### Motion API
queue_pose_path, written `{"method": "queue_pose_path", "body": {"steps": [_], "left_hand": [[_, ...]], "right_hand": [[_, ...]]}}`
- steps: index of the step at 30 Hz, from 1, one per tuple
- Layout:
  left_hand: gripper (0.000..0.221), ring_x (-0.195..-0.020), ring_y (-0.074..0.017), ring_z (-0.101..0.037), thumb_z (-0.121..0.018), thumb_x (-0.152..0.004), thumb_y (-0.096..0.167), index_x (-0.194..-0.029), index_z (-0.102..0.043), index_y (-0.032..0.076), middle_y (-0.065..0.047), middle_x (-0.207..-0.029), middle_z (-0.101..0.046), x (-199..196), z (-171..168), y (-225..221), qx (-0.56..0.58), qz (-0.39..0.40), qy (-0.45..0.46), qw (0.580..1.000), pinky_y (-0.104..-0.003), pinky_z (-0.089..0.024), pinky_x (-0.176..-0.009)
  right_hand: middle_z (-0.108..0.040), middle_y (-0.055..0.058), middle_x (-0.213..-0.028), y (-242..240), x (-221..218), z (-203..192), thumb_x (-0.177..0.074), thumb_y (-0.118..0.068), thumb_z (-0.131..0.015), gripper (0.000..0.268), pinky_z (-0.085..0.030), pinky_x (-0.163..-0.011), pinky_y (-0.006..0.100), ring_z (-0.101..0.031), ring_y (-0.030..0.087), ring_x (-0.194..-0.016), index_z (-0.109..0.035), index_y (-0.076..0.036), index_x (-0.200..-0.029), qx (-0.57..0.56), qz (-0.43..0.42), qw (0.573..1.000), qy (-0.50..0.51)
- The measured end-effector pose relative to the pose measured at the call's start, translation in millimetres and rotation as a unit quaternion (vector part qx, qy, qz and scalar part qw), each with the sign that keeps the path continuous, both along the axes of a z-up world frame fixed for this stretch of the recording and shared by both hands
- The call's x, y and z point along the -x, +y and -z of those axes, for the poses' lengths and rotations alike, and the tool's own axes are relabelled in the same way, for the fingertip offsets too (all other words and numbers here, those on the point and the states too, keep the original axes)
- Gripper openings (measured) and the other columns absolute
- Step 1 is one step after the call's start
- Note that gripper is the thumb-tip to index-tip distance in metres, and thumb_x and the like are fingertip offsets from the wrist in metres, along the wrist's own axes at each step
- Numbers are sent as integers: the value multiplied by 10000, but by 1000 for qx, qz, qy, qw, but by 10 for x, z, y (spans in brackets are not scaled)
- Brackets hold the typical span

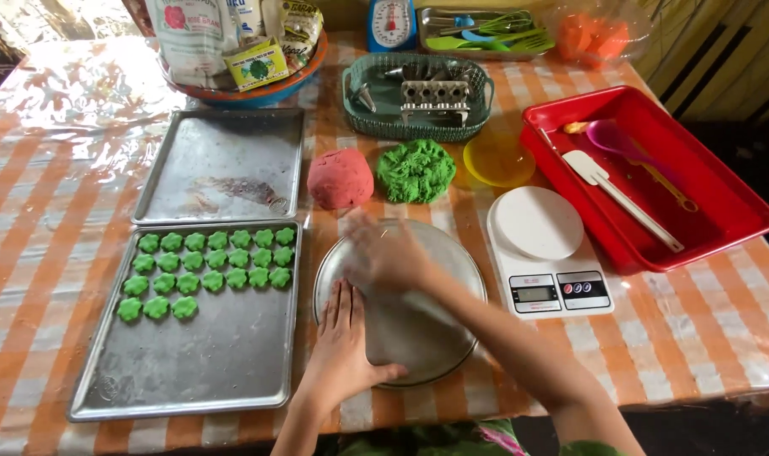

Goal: Rolling small pieces of green dough into balls and using a manual metal press to shape them on a metal plate.

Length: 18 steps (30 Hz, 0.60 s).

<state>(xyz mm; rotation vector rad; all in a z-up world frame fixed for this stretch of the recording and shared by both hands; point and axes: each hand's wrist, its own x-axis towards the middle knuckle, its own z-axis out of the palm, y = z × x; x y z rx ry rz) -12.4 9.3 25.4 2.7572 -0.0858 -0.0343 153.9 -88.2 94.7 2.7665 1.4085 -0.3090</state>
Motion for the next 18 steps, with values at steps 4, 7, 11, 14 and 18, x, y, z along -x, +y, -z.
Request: {"method": "queue_pose_path", "body": {"steps": [4,7,11,14,18], "left_hand": [[1511,-1561,-350,197,-843,-777,813,-1593,90,-51,-238,-1692,171,16,-125,6,17,3,90,996,-479,46,-1241],[1603,-1562,-414,87,-906,-685,846,-1581,30,-98,-317,-1672,79,18,-66,17,13,10,30,999,-512,-9,-1236],[1533,-1559,-401,160,-821,-760,859,-1582,62,-87,-309,-1669,171,7,-142,18,5,19,78,997,-513,17,-1237],[1554,-1559,-412,137,-869,-747,846,-1577,44,-99,-321,-1666,142,-12,-46,19,-4,18,50,999,-518,2,-1235],[1602,-1567,-392,45,-976,-668,794,-1597,20,-49,-274,-1687,60,9,-67,-6,18,-11,38,999,-508,-27,-1238]], "right_hand": [[-207,89,-1667,-337,564,184,-1032,-604,-207,739,82,-1221,569,-96,221,-1556,-257,-103,-1574,-144,-45,987,-53],[-296,76,-1652,-564,429,233,-1029,-422,-373,633,-55,-1184,642,-180,311,-1536,-307,-124,-1584,-153,4,985,-79],[28,11,-1713,-560,-111,-59,-1009,-499,-167,673,172,-1166,671,89,182,-1570,-109,-228,-1622,-69,151,978,130],[-117,48,-1693,-293,-229,-223,-991,-545,-244,669,39,-1165,729,-49,247,-1561,-225,-236,-1584,-91,136,982,99],[-168,47,-1689,58,178,-155,-1030,-524,-181,683,-54,-1179,705,-100,215,-1555,-211,-138,-1592,-30,44,998,-37]]}}
